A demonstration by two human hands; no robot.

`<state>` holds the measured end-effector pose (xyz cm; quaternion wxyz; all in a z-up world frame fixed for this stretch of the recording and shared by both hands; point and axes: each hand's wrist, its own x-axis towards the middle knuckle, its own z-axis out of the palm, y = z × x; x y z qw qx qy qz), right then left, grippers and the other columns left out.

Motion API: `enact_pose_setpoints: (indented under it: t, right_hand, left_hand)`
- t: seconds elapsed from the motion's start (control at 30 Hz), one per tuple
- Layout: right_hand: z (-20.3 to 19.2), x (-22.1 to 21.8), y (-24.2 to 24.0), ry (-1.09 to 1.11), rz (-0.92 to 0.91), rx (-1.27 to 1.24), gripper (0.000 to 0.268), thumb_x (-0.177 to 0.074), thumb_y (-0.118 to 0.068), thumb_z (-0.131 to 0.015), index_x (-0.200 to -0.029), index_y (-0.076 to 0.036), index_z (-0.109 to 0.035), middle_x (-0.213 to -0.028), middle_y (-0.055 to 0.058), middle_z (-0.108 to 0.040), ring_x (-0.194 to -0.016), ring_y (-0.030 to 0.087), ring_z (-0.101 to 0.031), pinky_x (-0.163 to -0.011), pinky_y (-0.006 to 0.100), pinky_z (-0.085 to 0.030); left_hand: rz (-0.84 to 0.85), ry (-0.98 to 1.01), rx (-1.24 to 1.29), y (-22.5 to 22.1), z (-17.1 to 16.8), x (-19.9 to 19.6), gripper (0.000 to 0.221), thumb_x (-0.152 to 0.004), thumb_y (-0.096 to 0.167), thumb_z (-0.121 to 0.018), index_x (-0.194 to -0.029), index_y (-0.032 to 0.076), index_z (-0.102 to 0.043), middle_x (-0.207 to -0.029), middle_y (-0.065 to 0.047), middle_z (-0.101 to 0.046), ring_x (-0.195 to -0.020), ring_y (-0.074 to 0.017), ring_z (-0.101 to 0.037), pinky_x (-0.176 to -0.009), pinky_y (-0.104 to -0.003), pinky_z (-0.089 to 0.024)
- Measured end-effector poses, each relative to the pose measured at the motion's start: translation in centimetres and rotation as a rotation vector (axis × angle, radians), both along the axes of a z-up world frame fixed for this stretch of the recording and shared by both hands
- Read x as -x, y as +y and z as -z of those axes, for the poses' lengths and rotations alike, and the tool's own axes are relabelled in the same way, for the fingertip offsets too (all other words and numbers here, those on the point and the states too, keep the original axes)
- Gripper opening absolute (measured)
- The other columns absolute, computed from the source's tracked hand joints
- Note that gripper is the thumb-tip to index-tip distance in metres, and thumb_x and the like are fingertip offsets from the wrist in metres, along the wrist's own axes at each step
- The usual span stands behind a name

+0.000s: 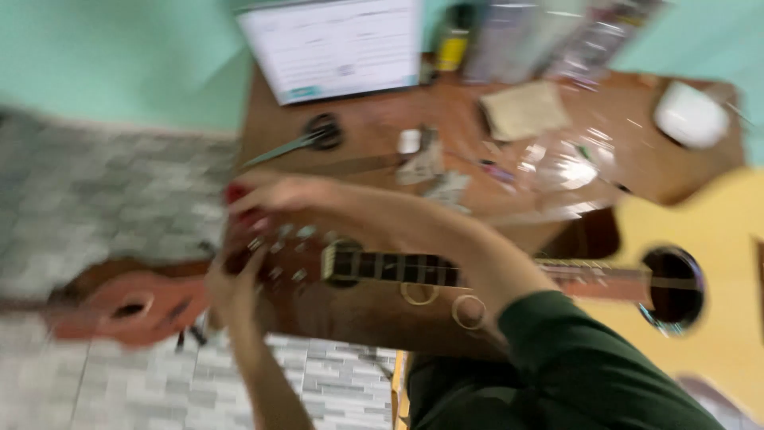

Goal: Restringing an acoustic guitar and preparing rubber bands for use in the repair process.

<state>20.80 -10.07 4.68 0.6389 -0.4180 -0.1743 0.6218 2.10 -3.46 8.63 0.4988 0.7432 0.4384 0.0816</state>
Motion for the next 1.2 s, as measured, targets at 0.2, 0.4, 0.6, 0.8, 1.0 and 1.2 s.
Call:
enact_pose_setpoints:
  t: [0.2, 0.4, 0.6, 0.8, 1.0, 1.2]
  right_hand:
    - [1.2, -3.3, -4.5, -0.747, 0.025, 0.063, 0.03, -0.092, -0.031, -0.08, -0.101, -0.004, -0.07, -0.087, 0.013, -0.075, -0.08, 0.02, -0.077, -0.076, 0.035, -0.063]
    - [6.1, -4.3, -8.0, -0.607, 0.155, 0.066, 0.033, -0.094, -0.016, -0.08, -0.112, 0.007, -0.064, -0.095, 0.02, -0.071, -0.084, 0.029, -0.076, -0.08, 0.042, -0.064]
    - [3.9, -3.4, -12.3, -1.0, 0.121, 0.311, 0.034, -0.083, -0.016, -0.091, -0.098, 0.001, -0.066, -0.083, 0.013, -0.071, -0.076, 0.024, -0.074, -0.068, 0.036, -0.061]
    - [1.2, 0.2, -16.5, -2.024, -0.046, 0.554, 0.03, -0.087, -0.034, -0.082, -0.105, -0.012, -0.071, -0.098, 0.006, -0.071, -0.094, 0.027, -0.071, -0.076, 0.039, -0.061]
    - [-8.6, 7.4, -26.8, -1.866, -0.008, 0.709, 0.058, -0.101, -0.034, -0.063, -0.051, -0.006, -0.054, -0.045, 0.008, -0.054, -0.047, 0.035, -0.059, -0.054, 0.04, -0.05]
    - [-7.9, 18.4, -41.9, -2.137, 0.251, 0.687, 0.03, -0.105, -0.033, -0.063, -0.117, -0.007, -0.072, -0.107, 0.013, -0.073, -0.101, 0.033, -0.071, -0.083, 0.04, -0.053]
  left_hand:
    - [-0.015, -0.183, -0.013, 0.9, 2.4, 0.9, 0.043, -0.079, 0.029, -0.087, -0.109, 0.003, -0.071, -0.116, -0.024, -0.066, -0.118, -0.0419, -0.061, -0.099, -0.051, -0.049]
    - [0.001, -0.252, 0.024, 1.0, 4.1, 1.5, 0.042, -0.076, 0.034, -0.093, -0.102, 0.01, -0.071, -0.11, -0.011, -0.064, -0.112, -0.0288, -0.062, -0.095, -0.043, -0.049]
    - [0.042, -0.294, -0.052, 0.8, 3.1, 1.7, 0.025, -0.087, 0.03, -0.083, -0.103, 0.015, -0.072, -0.117, -0.012, -0.064, -0.122, -0.0337, -0.06, -0.104, -0.047, -0.047]
    - [0.243, -0.318, -0.503, 1.7, 4.3, 0.9, 0.02, -0.087, 0.027, -0.08, -0.1, 0.013, -0.076, -0.119, -0.024, -0.067, -0.119, -0.0484, -0.061, -0.101, -0.057, -0.048]
    - [0.359, -0.51, -0.782, -1.2, 2.9, 1.3, 0.021, -0.092, 0.013, -0.081, -0.106, 0.001, -0.074, -0.109, -0.025, -0.071, -0.116, -0.0462, -0.063, -0.103, -0.055, -0.044]
    - [0.454, -0.85, -0.879, -14.9, 2.2, 4.5, 0.01, -0.091, 0.005, -0.081, -0.098, 0.006, -0.074, -0.116, -0.012, -0.072, -0.105, -0.0368, -0.069, -0.091, -0.048, -0.054]
